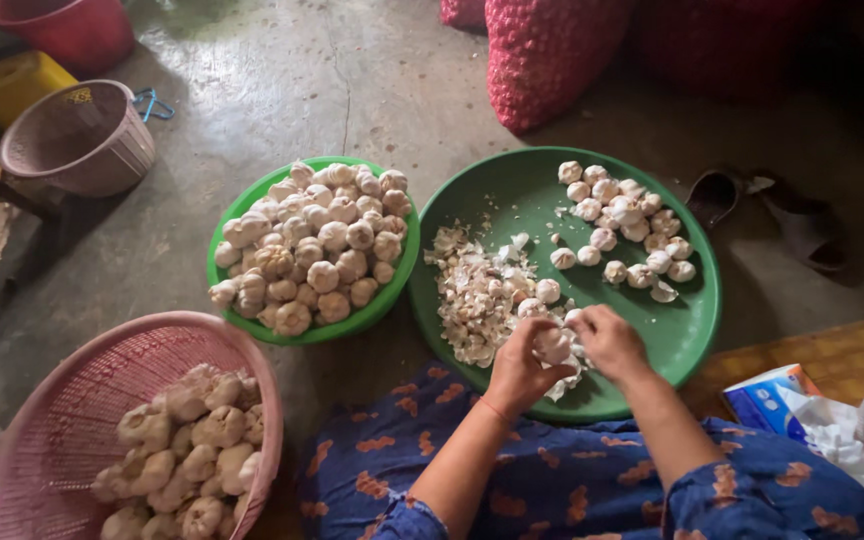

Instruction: The person sits on the floor and peels the outer papery skin off garlic bulbs by hand, breaking bulbs into cloves and separating the loose husks. Peeled cloves accumulate on a large green tray while discarded peels pile beside them, with unpeeled bulbs taken from nearby bowls and baskets.

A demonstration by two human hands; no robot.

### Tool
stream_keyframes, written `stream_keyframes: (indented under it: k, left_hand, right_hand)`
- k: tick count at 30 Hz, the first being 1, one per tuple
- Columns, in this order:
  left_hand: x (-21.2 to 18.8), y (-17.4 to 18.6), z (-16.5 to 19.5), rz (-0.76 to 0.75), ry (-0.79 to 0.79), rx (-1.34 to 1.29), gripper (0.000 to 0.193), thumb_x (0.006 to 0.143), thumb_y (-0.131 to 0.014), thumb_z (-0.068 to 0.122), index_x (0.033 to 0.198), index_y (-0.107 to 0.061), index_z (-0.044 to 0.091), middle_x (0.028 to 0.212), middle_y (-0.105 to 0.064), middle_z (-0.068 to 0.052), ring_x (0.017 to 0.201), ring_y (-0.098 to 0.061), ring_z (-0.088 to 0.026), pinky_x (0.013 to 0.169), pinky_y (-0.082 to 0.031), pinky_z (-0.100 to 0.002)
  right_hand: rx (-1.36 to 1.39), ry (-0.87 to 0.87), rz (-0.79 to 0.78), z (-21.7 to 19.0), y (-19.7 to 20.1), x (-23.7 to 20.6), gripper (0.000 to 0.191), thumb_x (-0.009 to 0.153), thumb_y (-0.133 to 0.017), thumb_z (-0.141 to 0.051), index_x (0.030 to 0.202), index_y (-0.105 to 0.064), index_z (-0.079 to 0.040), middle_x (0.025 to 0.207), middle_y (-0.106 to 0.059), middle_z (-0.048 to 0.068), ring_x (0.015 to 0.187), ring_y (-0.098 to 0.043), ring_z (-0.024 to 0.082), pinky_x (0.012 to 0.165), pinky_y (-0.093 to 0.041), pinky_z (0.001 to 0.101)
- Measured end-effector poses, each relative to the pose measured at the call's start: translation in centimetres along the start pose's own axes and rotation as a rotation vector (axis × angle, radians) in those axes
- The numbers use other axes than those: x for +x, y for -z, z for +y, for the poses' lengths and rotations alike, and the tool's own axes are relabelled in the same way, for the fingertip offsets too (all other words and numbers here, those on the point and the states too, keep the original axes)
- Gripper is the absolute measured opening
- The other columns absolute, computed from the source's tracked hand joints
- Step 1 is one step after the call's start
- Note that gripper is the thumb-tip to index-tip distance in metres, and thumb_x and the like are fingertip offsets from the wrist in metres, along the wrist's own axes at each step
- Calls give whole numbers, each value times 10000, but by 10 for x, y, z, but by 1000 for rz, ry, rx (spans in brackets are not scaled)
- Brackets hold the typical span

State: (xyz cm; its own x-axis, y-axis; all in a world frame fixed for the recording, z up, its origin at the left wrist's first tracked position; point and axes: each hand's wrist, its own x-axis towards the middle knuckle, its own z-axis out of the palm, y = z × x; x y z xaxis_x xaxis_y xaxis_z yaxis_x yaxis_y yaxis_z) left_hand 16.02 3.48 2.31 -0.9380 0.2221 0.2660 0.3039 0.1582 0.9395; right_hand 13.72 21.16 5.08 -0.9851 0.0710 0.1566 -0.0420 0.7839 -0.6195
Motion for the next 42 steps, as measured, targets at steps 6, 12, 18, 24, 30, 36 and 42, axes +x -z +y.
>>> stream_keyframes:
  k: [6, 12, 18, 24, 30, 36, 42]
  left_hand:
    - [3, -4, -7, -35, -24, -103, 689, 724, -930, 221, 1314, -604, 83, 1224, -680, -100, 1118, -691, -208, 935, -585, -358]
    - [-4, 6, -3, -37, -36, 43, 688, 720, -895, 393, 1265, -617, 79, 1158, -686, -123, 1065, -700, -297, 913, -569, -405]
    - [-2, 37, 29, 256, 8, 283, 431, 953, -679, 480, 1183, -634, 118, 1113, -627, -164, 990, -650, -411, 815, -534, -499]
    - [-56, 158, 54, 588, 232, 453, 271, 1045, -577, 405, 1059, -636, 142, 1041, -621, -135, 915, -654, -395, 747, -527, -508]
    - [-131, 317, 118, 845, 291, 846, 233, 1011, -545, 282, 1120, -691, 137, 1135, -622, -143, 1086, -604, -376, 904, -486, -498]
    - [-117, 337, 114, 830, -51, 802, 337, 1086, -492, 256, 1227, -653, -6, 1301, -621, -207, 1318, -514, -433, 1197, -331, -532]
    - [-41, 236, 75, 476, -150, 329, 303, 1087, -482, 247, 1135, -686, 29, 1244, -642, -193, 1241, -574, -364, 1100, -415, -450]
  right_hand:
    - [796, 21, -339, 20, -11, -2, 370, 1033, -575, -378, 1094, -719, -42, 1011, -699, 92, 916, -646, 184, 790, -527, 399]
    - [719, -260, -269, 21, -16, -4, 310, 1061, -606, -229, 1264, -621, 6, 1032, -678, 176, 825, -634, 330, 735, -540, 429]
    - [489, 592, -125, -52, -36, -27, 431, 960, -596, -423, 1242, -635, -99, 1334, -631, 147, 1105, -693, 208, 807, -610, 332]
    - [1572, -441, -861, -175, -115, -39, 509, 1085, -343, -438, 1377, -582, -96, 1274, -672, 119, 1088, -668, 242, 901, -549, 390]
    - [1779, -230, -1251, -342, -201, -55, 550, 1128, -406, -491, 1507, -536, -113, 1158, -675, 77, 994, -656, 204, 824, -580, 412]
    - [1151, -5, -902, -349, -195, -60, 472, 1008, -545, -324, 1431, -518, -116, 1358, -605, 77, 1194, -606, 173, 903, -545, 347]
    - [1114, -242, -535, -230, -121, -14, 373, 983, -595, -250, 1322, -607, -97, 1221, -703, 58, 1052, -682, 171, 864, -547, 328]
